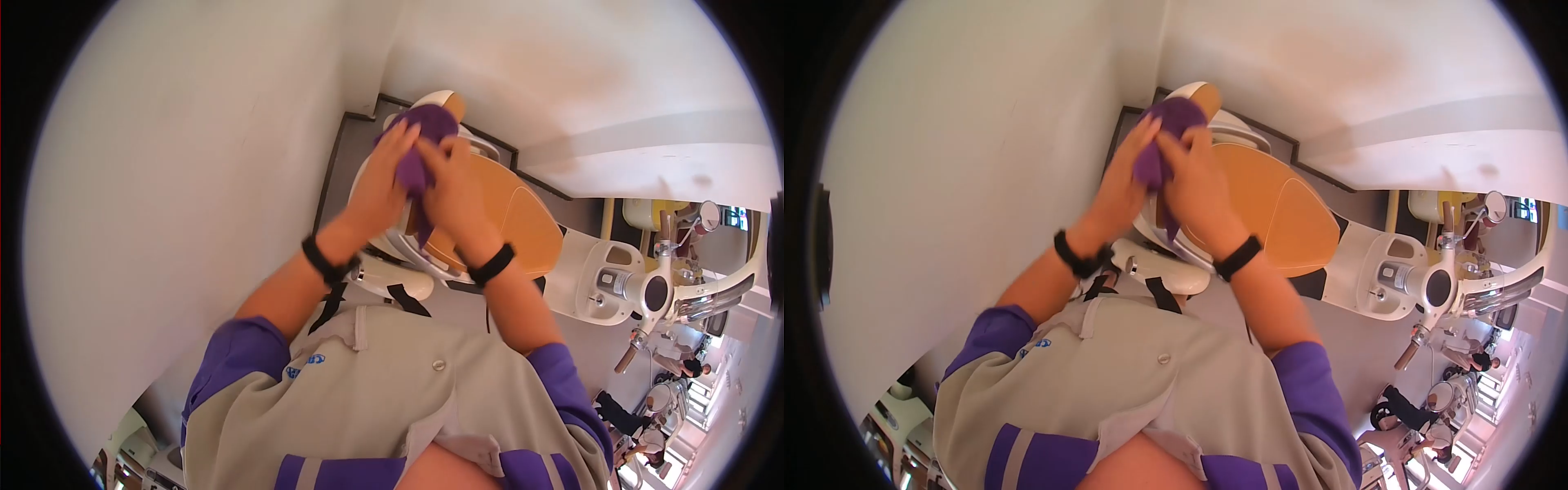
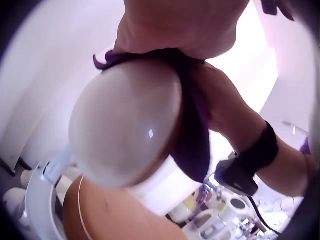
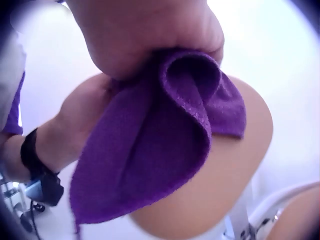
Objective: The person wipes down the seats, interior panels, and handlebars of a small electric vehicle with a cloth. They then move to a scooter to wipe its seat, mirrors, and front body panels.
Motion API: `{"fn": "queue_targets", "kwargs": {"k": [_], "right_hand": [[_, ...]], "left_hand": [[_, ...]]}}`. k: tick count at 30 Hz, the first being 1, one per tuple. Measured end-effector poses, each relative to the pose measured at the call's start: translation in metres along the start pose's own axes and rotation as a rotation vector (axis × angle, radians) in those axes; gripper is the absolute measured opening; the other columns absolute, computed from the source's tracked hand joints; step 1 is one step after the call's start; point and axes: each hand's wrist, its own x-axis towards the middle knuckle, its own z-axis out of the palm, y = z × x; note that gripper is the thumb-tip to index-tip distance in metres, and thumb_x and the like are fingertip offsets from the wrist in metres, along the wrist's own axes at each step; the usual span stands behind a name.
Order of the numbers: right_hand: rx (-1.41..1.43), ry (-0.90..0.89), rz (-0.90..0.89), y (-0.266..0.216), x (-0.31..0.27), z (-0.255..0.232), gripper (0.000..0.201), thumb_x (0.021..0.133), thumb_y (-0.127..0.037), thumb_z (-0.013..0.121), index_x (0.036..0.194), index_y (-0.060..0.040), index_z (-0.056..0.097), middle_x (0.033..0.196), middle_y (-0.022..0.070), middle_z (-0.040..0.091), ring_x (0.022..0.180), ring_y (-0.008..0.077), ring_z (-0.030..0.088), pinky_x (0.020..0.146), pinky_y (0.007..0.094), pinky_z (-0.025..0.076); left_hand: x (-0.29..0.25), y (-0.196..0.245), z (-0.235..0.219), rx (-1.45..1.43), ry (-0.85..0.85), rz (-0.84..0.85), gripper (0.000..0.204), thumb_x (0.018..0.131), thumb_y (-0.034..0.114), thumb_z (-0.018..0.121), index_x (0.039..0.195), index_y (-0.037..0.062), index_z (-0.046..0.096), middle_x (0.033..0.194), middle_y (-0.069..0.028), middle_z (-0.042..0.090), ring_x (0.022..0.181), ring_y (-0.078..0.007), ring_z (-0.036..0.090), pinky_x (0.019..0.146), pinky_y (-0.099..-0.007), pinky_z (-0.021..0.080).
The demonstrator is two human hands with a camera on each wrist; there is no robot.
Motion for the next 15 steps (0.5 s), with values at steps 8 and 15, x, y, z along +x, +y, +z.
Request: {"fn": "queue_targets", "kwargs": {"k": [8, 15], "right_hand": [[-0.154, 0.043, -0.016, -0.010, 0.027, 0.003, 0.040, 0.071, -0.004, 0.066, 0.110, -0.0124, 0.068, 0.102, 0.0145, 0.052, 0.093, 0.0348, 0.058, 0.077, 0.0400, 0.050], [-0.069, 0.139, -0.153, -0.004, -0.095, 0.050, 0.037, 0.070, -0.008, 0.070, 0.106, -0.0163, 0.068, 0.098, 0.0090, 0.053, 0.093, 0.0288, 0.056, 0.075, 0.0373, 0.049]], "left_hand": [[0.023, -0.007, -0.031, -0.245, -0.175, -0.262, 0.044, 0.097, 0.012, 0.045, 0.139, 0.0001, 0.046, 0.137, -0.0229, 0.051, 0.126, -0.0358, 0.051, 0.109, -0.0392, 0.036], [-0.103, 0.002, -0.006, 0.178, -0.168, 0.109, 0.058, 0.086, 0.008, 0.057, 0.141, -0.0009, 0.042, 0.147, -0.0351, 0.031, 0.133, -0.0543, 0.034, 0.111, -0.0548, 0.029]]}}
